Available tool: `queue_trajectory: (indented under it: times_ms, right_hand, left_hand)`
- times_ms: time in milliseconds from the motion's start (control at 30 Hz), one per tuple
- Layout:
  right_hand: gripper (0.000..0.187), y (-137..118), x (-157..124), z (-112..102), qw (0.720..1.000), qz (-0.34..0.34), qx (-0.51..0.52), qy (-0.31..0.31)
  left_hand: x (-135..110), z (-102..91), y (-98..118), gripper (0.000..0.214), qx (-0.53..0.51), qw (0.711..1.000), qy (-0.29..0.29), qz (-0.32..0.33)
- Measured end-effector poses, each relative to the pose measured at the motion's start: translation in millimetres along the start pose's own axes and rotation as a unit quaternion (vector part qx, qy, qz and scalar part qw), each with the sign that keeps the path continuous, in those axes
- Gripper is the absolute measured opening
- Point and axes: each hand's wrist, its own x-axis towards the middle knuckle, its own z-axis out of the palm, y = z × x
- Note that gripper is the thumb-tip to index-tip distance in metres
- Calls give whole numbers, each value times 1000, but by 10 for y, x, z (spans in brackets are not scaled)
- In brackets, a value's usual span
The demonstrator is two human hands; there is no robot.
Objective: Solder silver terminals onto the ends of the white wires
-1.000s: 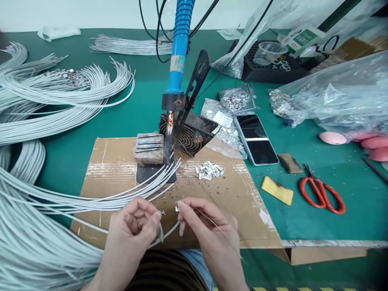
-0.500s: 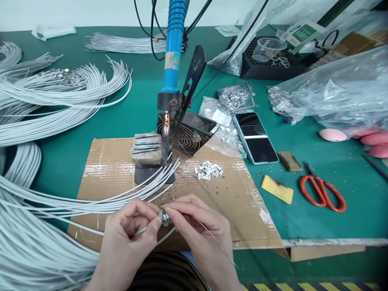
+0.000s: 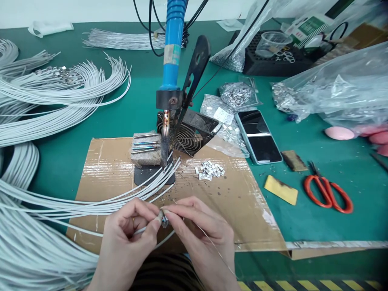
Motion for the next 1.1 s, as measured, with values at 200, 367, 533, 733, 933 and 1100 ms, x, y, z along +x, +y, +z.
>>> queue_trajectory:
  times_ms: [200,367,533,733,933,1100]
  right_hand:
    - [23,35,-9,-9,999,-29,-27,3]
    - [22,19,18,-10,999,-26,-36,0]
    - [22,-7,33,-22,999,-33,-37,2]
    - [20,28,28,-28,998,-39,-46,-6]
    - [25,31,-31,-80,994,-37,-96,-23]
    - [30,60,-56,-146,992,-4,-127,-20]
  left_hand:
    - [-15,24,38,17,-11,1000,8,-4]
    - [-13,48,40,16,-14,1000,12,5]
    - [-16,52,32,16,-14,1000,14,16]
    - [-22,73,35,16,-7,999,22,24]
    - [49,44,-20,16,3,999,-1,46]
    - [140,-15,-97,15,37,997,-21,71]
